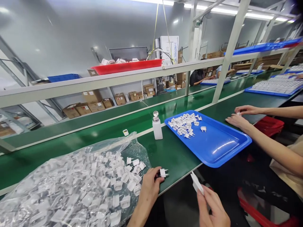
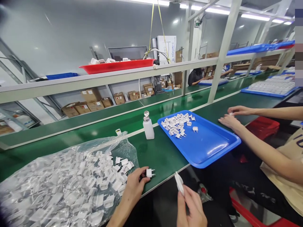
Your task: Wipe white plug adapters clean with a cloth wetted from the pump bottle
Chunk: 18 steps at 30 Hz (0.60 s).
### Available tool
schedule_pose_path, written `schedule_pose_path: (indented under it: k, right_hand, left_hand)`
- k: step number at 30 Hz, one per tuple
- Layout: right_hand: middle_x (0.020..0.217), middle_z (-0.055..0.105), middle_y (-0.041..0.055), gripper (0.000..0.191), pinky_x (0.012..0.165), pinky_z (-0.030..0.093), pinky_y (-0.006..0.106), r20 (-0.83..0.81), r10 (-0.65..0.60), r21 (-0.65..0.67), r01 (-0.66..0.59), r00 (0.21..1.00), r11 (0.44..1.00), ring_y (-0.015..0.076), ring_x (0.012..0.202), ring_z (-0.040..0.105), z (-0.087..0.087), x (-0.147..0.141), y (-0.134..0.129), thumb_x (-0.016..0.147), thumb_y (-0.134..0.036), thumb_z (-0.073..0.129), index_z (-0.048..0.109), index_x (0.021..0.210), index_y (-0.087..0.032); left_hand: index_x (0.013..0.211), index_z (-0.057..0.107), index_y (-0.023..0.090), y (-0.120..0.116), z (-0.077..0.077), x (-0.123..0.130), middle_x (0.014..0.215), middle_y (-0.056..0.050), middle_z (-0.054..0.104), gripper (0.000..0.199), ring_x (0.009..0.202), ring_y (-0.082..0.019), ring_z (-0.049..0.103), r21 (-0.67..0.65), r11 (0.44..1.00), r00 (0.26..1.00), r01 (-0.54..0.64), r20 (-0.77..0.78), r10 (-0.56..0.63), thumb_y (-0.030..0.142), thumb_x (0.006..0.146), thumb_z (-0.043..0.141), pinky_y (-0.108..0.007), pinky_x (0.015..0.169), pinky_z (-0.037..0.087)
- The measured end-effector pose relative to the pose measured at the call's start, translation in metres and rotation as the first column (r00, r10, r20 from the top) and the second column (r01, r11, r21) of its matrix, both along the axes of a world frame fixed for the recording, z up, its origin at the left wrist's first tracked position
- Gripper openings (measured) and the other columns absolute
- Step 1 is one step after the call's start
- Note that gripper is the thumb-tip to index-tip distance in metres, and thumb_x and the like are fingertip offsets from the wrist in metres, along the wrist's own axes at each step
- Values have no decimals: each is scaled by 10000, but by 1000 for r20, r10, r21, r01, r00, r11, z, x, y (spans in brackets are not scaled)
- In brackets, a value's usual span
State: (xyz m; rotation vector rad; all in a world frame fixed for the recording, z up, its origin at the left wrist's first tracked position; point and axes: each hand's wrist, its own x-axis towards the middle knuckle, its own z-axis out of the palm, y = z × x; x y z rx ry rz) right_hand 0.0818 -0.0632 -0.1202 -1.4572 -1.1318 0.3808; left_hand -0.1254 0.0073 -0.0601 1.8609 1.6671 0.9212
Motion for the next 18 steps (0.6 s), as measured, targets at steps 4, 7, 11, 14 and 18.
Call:
schedule_pose_path:
  k: [4,7,11,14,18]
  right_hand:
    - [1320,701,51,432,959,552,372,507,155,252,-318,848,914,241,1144,616,11,-29,32,974,-177,539,617,1395,-232]
    - [1402,658,50,606,925,584,353,658,207,248,-469,724,848,225,1139,612,5,-49,42,951,-85,522,429,1538,-203]
    - [1377,674,92,710,850,608,350,718,199,287,-544,667,789,227,1050,637,-4,-50,45,942,-89,536,278,1598,-177]
    - [1322,708,83,730,796,617,360,727,209,278,-559,654,781,226,976,646,1,-46,50,937,-101,554,265,1600,-202]
    - [1277,728,84,618,789,621,345,672,313,206,-576,671,791,202,940,647,14,-46,58,947,-97,541,420,1541,-210]
  left_hand:
    - [1155,714,98,-1,-2,2,905,-101,702,403,860,-250,649,49,999,1000,16,-7,-16,53,792,543,-398,817,518]
    - [1139,717,93,-2,-6,2,945,-127,719,443,892,-258,653,95,995,999,39,-22,-37,15,770,485,-416,834,530]
    - [1139,723,106,-3,-17,1,970,-142,733,481,919,-265,651,156,983,995,96,-40,-90,-1,767,437,-428,853,539]
    - [1147,722,128,-3,-21,0,943,-133,735,470,894,-263,645,178,977,993,118,-42,-112,10,806,420,-420,828,542]
    - [1140,723,173,-5,-16,2,927,-103,729,458,873,-250,631,169,977,992,127,-26,-124,10,833,425,-397,810,531]
